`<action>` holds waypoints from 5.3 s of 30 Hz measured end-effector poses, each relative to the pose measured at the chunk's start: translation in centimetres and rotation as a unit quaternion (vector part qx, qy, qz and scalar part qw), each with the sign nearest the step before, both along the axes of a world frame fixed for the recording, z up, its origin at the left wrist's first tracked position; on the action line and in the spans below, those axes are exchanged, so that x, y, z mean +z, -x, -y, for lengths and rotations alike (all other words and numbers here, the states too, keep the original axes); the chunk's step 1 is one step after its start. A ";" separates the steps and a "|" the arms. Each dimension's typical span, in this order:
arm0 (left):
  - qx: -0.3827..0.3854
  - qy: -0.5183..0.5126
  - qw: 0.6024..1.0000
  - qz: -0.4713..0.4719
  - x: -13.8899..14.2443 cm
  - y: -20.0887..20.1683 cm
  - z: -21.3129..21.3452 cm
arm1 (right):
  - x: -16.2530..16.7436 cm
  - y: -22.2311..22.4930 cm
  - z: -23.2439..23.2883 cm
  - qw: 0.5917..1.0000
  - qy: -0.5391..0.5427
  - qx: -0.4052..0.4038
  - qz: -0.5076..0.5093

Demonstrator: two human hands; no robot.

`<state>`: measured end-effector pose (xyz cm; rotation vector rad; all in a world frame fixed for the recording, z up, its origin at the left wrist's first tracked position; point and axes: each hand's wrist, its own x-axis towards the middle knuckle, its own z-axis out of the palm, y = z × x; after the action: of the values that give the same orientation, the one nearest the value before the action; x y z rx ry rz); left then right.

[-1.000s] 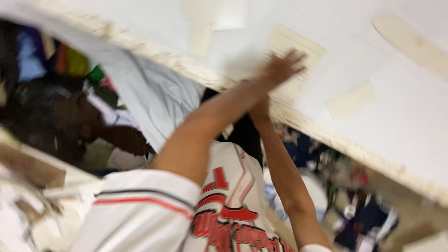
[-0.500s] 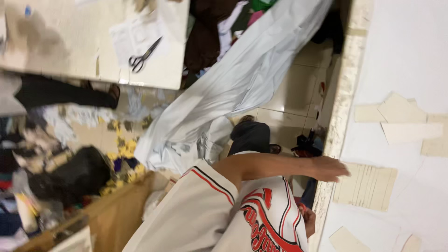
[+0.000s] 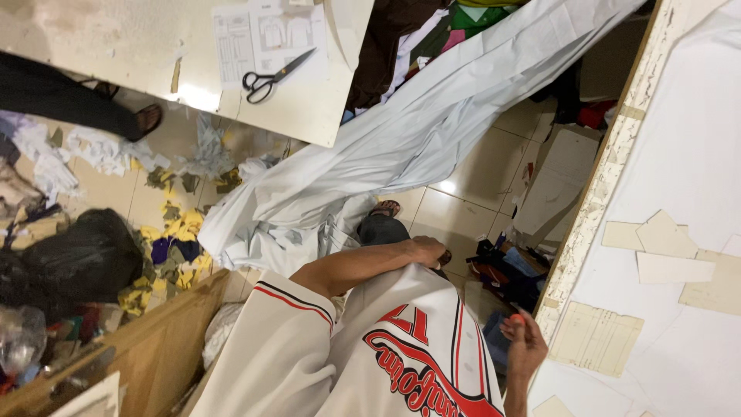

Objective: The person uses a piece of chalk to trace around several cardboard pattern templates laid onto a large sheet of white fabric on a cutting table.

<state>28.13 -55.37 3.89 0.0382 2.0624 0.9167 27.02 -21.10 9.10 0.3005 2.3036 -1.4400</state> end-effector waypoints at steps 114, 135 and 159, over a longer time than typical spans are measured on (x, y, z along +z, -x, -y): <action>-0.533 0.029 0.745 -0.400 -5.7 19.7 -54.4 | -9.3 6.4 -26.2 0.843 -0.168 -0.495 -0.131; -0.553 0.046 0.732 -0.396 -6.5 20.1 -54.8 | -10.0 8.6 -28.7 0.838 -0.176 -0.497 -0.142; -0.598 0.166 0.637 -0.458 -5.3 22.1 -59.0 | -10.4 11.2 -32.3 0.839 -0.183 -0.489 -0.156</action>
<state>6.05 3.68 -1.41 1.7594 2.2650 -0.4856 15.80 11.18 -1.27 1.6706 2.8360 -1.4747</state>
